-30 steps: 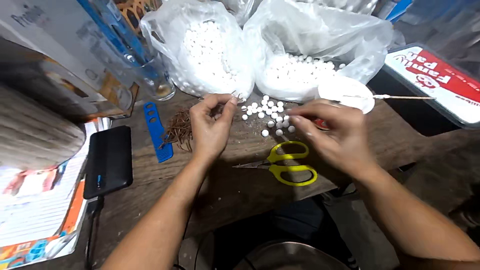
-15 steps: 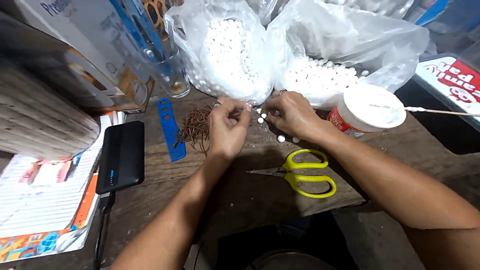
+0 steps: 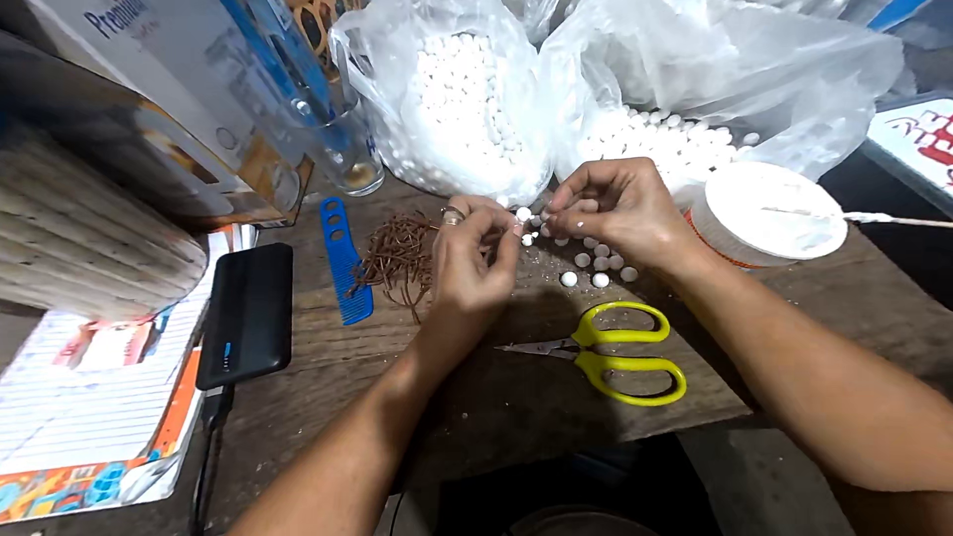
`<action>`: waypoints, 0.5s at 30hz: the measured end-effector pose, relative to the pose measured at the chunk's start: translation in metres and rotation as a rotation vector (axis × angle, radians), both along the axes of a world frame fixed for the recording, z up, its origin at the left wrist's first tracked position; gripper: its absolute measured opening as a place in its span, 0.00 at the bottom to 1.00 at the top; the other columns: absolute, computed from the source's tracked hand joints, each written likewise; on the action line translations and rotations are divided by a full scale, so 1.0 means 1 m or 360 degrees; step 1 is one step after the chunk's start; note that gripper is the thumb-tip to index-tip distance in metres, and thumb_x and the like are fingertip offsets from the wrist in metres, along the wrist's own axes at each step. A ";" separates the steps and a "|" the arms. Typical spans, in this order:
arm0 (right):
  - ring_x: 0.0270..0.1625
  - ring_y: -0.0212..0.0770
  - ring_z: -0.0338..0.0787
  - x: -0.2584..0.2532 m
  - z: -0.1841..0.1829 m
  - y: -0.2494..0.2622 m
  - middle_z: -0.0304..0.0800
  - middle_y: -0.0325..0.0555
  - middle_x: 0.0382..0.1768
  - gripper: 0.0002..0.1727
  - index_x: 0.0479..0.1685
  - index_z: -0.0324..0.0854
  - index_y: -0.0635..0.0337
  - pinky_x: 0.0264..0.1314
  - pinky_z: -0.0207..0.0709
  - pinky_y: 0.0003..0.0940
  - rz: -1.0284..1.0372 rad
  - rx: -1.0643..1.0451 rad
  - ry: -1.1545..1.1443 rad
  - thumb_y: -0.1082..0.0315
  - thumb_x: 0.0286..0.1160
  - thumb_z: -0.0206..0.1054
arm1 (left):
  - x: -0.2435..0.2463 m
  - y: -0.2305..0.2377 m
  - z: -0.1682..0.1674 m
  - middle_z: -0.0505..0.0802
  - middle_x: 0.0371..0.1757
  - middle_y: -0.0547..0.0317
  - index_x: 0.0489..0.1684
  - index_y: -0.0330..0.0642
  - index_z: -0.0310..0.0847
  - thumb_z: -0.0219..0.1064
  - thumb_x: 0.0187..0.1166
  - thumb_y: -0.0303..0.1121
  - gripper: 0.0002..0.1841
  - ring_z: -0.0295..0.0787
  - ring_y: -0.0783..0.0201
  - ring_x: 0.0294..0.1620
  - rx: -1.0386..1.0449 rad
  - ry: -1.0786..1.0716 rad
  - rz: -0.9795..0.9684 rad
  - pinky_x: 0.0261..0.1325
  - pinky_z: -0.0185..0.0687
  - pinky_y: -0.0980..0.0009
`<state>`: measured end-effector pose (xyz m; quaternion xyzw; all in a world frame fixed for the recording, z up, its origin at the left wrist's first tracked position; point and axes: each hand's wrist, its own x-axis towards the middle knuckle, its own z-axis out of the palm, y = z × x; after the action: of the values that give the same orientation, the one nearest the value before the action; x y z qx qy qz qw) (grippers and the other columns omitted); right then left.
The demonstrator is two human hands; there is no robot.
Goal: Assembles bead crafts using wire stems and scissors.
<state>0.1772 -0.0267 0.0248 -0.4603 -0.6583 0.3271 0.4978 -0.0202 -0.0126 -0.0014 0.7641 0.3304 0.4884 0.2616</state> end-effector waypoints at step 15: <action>0.31 0.16 0.85 0.002 -0.010 0.009 0.91 0.37 0.31 0.05 0.39 0.90 0.61 0.38 0.80 0.13 -0.0123 0.0206 -0.0572 0.71 0.72 0.70 | -0.020 0.030 0.030 0.92 0.35 0.66 0.38 0.41 0.82 0.58 0.86 0.22 0.08 0.90 0.74 0.36 -0.0749 -0.0897 0.0087 0.42 0.87 0.78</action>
<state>0.1793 -0.0177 0.0145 -0.5034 -0.7380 0.1772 0.4129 -0.0400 0.0175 0.0281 0.5093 0.3688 0.5972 0.4979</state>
